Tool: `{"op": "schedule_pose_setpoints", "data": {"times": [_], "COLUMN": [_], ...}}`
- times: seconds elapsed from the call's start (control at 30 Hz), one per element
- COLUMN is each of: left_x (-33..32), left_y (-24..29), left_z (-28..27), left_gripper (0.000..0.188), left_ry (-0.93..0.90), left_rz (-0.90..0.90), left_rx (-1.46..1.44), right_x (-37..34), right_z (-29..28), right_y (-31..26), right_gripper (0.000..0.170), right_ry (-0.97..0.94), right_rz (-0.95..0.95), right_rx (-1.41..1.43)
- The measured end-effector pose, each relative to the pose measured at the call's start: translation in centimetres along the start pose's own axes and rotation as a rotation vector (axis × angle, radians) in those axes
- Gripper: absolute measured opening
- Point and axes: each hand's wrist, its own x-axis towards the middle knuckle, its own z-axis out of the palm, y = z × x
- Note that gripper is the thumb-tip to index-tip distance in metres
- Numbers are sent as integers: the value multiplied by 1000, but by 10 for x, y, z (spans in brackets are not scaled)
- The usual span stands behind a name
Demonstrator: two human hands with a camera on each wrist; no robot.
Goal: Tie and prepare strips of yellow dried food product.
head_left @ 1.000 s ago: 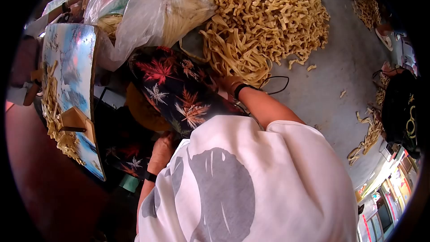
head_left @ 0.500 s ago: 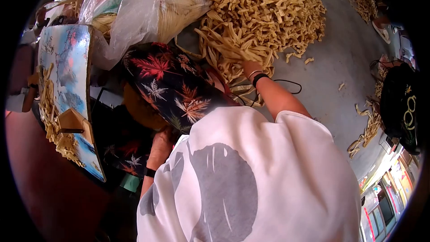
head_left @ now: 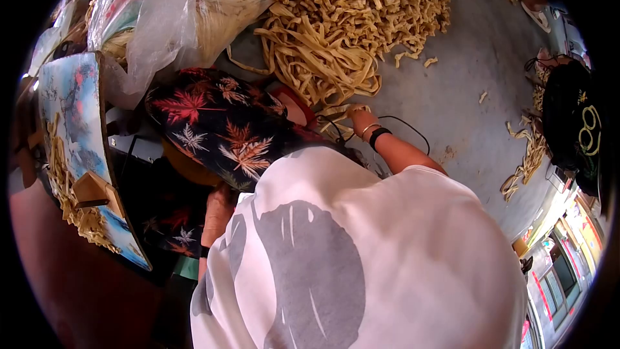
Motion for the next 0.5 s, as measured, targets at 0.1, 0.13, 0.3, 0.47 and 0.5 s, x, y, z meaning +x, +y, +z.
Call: {"op": "schedule_pose_setpoints", "data": {"times": [0.1, 0.13, 0.3, 0.47, 0.5], "left_x": [-5, -7, -11, -16, -16], "left_y": [-6, -13, -24, -12, -11], "left_z": [0, 3, 7, 0, -1], "left_gripper": [17, 16, 16, 19, 19], "left_ry": [4, 46, 8, 57, 57], "left_rz": [-18, 53, 43, 44, 42], "left_rx": [44, 20, 170, 163, 168], "right_x": [12, 11, 3, 86, 91], "right_z": [65, 71, 24, 78, 76], "right_y": [47, 52, 41, 53, 51], "right_gripper": [47, 51, 68, 68, 67], "right_ry": [-223, -206, -46, -24, -46], "right_rz": [54, 116, 592, 630, 596], "right_rx": [-127, -76, 587, 454, 303]}}
